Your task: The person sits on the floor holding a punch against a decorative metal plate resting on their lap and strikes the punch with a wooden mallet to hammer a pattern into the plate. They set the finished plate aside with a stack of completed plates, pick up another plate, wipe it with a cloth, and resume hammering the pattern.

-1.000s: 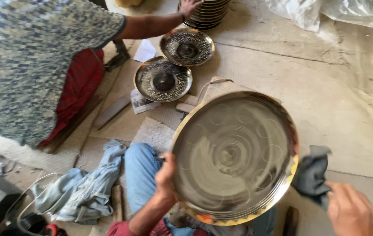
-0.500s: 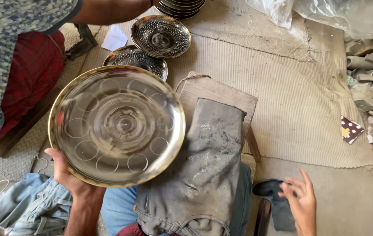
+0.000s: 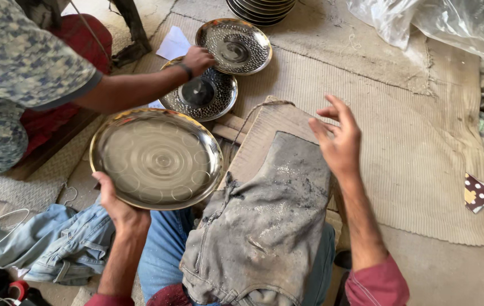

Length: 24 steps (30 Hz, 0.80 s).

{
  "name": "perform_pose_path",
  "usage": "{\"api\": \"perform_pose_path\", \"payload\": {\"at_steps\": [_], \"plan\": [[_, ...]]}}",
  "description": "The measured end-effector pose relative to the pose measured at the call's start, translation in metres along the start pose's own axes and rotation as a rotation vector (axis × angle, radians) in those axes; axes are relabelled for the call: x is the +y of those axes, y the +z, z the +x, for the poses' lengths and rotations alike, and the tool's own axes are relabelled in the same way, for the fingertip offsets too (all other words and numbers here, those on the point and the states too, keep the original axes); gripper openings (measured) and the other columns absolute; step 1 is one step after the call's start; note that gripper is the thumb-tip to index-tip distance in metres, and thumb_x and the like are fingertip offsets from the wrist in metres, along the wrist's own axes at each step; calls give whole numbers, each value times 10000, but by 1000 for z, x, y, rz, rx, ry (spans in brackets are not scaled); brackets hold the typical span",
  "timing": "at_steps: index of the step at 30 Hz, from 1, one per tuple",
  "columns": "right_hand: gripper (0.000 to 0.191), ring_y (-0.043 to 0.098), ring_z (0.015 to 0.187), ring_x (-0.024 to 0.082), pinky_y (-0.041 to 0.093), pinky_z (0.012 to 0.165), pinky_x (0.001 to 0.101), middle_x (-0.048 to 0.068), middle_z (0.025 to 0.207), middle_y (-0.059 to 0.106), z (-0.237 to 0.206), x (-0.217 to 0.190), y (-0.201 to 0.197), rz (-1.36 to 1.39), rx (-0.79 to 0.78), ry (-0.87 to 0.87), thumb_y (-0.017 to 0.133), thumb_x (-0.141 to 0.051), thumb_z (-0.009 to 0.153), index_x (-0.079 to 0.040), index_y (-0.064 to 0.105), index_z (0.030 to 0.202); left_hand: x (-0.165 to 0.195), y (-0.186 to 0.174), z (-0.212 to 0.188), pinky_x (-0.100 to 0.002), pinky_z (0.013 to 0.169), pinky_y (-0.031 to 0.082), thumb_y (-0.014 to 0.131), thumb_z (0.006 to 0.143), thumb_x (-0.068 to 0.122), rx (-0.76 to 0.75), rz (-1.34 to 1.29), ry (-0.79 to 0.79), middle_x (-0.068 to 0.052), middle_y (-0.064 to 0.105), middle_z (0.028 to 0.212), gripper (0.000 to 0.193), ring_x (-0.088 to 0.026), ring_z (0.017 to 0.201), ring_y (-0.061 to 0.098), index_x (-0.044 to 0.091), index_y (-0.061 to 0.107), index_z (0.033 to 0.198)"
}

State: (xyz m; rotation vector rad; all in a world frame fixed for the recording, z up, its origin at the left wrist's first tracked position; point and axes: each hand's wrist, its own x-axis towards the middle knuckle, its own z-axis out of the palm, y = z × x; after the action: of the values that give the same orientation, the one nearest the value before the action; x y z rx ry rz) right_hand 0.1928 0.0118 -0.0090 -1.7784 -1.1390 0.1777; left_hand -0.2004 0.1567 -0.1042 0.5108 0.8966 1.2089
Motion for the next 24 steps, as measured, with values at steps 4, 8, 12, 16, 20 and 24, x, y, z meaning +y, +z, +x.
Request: {"api": "perform_pose_path", "payload": {"at_steps": [4,8,12,16,20,24], "plan": [[685,632,1092,261,592,842,414,139,1204,649,8,12,24,-398,-107,-125,752,-403,922,-34,552,1463,-16,6,14,-432,1123,439,446,988,616,9,-35,-59,-108,551,1486,711,-267,1324,539,82,494,1456],[601,624,1064,268,552,887,430,118,1132,660,1,15,24,-503,-33,-144,777,-388,929,-54,619,1403,-34,10,25,-423,1122,440,465,996,606,-26,-47,-55,-116,570,1469,703,-268,1315,553,79,497,1460],[521,619,1007,269,543,840,418,108,1103,664,1,10,23,-496,-59,-109,784,-356,939,-48,665,1343,-48,15,33,-421,1110,445,481,983,599,-34,-102,-82,-102,577,1465,696,-265,1301,570,90,503,1458],[502,639,941,239,564,768,383,103,1085,663,2,5,23,-437,-69,-66,784,-344,926,-53,677,1322,-58,20,38,-415,1064,493,479,976,608,10,-107,-136,-104,626,1412,693,-263,1251,614,89,535,1431],[476,646,984,247,584,754,357,116,1063,662,3,4,22,-388,-34,-128,784,-317,944,-38,682,1315,-65,24,46,-390,952,559,488,966,629,43,-67,-167,-84,673,1325,689,-233,1148,666,99,569,1398],[491,660,980,229,607,748,345,123,1052,660,4,5,23,-403,-59,-83,772,-342,946,-34,680,1317,-75,26,54,-319,791,604,504,932,671,78,-22,-188,-36,731,1190,677,-154,1000,724,130,620,1321]]}}
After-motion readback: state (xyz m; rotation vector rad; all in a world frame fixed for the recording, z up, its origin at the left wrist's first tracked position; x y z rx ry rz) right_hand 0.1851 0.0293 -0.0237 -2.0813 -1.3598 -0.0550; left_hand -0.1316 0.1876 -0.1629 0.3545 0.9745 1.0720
